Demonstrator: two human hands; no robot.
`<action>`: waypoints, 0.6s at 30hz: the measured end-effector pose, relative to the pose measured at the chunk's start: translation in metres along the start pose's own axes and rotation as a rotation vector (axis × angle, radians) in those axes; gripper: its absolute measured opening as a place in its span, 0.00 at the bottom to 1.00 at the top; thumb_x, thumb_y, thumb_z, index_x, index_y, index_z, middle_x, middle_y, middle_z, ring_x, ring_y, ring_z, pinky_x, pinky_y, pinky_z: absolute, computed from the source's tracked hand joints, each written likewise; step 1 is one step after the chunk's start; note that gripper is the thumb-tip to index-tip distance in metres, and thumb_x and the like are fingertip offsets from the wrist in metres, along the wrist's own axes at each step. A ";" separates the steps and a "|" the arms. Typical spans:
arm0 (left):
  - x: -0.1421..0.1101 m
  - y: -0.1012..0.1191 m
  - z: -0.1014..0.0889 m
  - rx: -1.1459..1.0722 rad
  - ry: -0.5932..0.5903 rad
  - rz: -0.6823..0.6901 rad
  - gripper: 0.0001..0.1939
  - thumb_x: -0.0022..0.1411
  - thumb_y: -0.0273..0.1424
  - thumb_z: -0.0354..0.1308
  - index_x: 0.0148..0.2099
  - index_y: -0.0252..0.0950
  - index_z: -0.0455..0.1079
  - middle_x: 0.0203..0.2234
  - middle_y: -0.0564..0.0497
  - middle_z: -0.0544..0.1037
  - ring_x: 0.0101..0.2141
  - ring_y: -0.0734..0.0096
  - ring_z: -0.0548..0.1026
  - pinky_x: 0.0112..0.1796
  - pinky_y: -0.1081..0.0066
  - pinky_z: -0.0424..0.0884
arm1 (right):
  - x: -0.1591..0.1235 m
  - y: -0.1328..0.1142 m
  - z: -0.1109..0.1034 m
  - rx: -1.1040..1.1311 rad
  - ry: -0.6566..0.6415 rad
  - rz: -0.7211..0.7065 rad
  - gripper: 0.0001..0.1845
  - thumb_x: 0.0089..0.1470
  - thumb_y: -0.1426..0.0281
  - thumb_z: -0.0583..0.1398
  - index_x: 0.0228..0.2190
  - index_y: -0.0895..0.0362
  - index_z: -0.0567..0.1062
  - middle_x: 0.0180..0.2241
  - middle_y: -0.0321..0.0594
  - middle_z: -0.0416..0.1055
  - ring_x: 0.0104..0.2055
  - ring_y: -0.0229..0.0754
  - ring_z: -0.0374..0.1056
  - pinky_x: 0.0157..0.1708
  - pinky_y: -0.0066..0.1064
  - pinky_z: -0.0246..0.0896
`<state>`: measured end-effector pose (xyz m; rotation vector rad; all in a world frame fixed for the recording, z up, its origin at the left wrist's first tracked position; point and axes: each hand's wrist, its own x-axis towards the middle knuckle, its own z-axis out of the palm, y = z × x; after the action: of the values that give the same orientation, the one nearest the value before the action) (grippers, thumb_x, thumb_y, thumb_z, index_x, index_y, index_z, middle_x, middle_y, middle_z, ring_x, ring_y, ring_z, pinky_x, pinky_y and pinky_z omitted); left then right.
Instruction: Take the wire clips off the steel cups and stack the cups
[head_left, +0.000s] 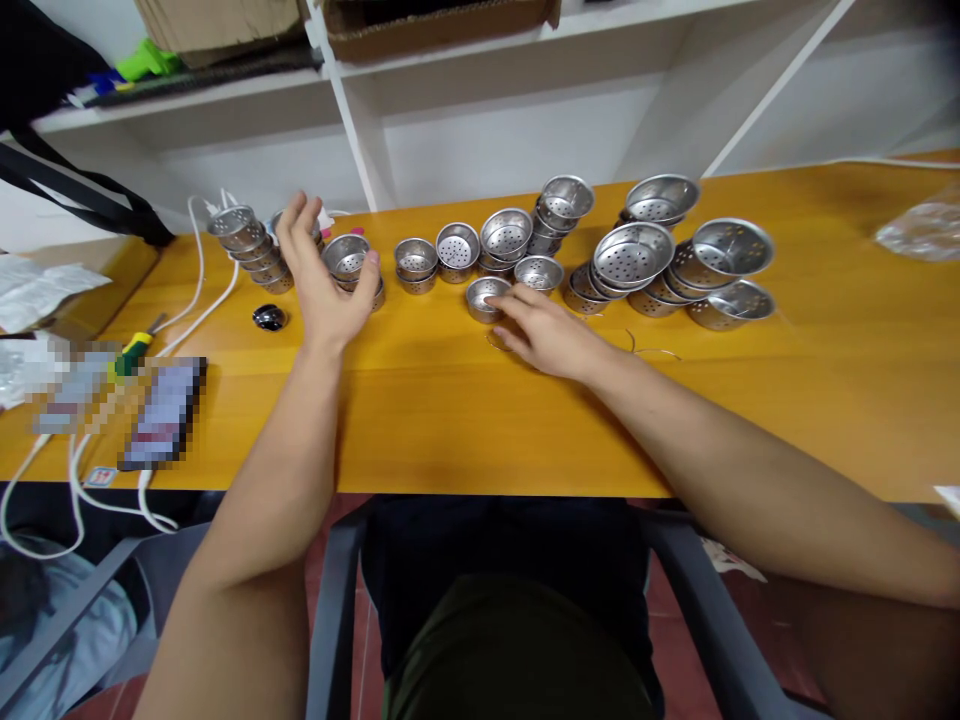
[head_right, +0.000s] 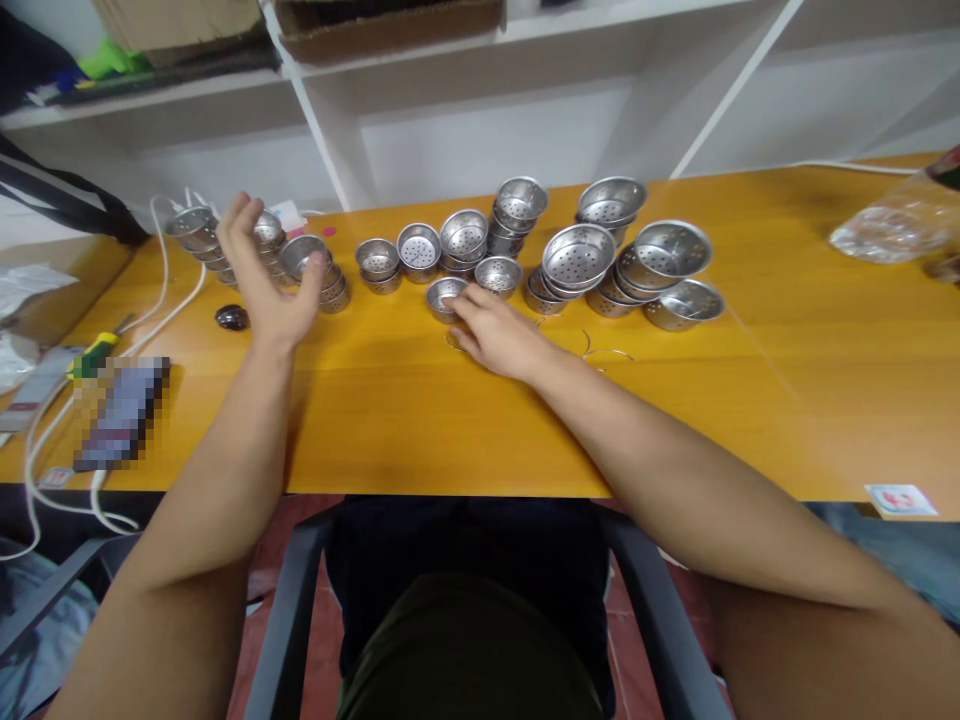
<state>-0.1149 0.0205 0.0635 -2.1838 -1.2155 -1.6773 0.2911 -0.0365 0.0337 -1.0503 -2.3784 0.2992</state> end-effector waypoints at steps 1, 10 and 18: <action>0.000 0.018 0.000 -0.019 -0.037 0.035 0.48 0.80 0.69 0.71 0.85 0.50 0.62 0.86 0.41 0.65 0.87 0.38 0.63 0.85 0.25 0.64 | 0.000 0.001 0.000 -0.008 0.003 0.001 0.21 0.81 0.64 0.62 0.66 0.56 0.86 0.63 0.62 0.83 0.64 0.69 0.83 0.69 0.63 0.83; -0.049 0.085 0.063 -0.370 -0.573 0.026 0.61 0.74 0.56 0.84 0.91 0.49 0.52 0.86 0.32 0.69 0.84 0.30 0.74 0.83 0.34 0.76 | -0.006 -0.028 -0.007 0.137 0.228 -0.233 0.12 0.85 0.64 0.63 0.55 0.49 0.88 0.61 0.52 0.86 0.59 0.59 0.85 0.62 0.52 0.84; -0.049 0.096 0.068 -0.381 -0.537 0.078 0.40 0.73 0.28 0.72 0.81 0.45 0.63 0.73 0.38 0.80 0.74 0.42 0.82 0.76 0.42 0.82 | -0.013 -0.047 -0.009 0.300 0.061 -0.162 0.24 0.79 0.67 0.64 0.70 0.50 0.82 0.65 0.51 0.87 0.44 0.49 0.83 0.53 0.46 0.85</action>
<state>-0.0035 -0.0318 0.0307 -3.0090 -0.9346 -1.4277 0.2740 -0.0775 0.0548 -0.7148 -2.2587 0.5375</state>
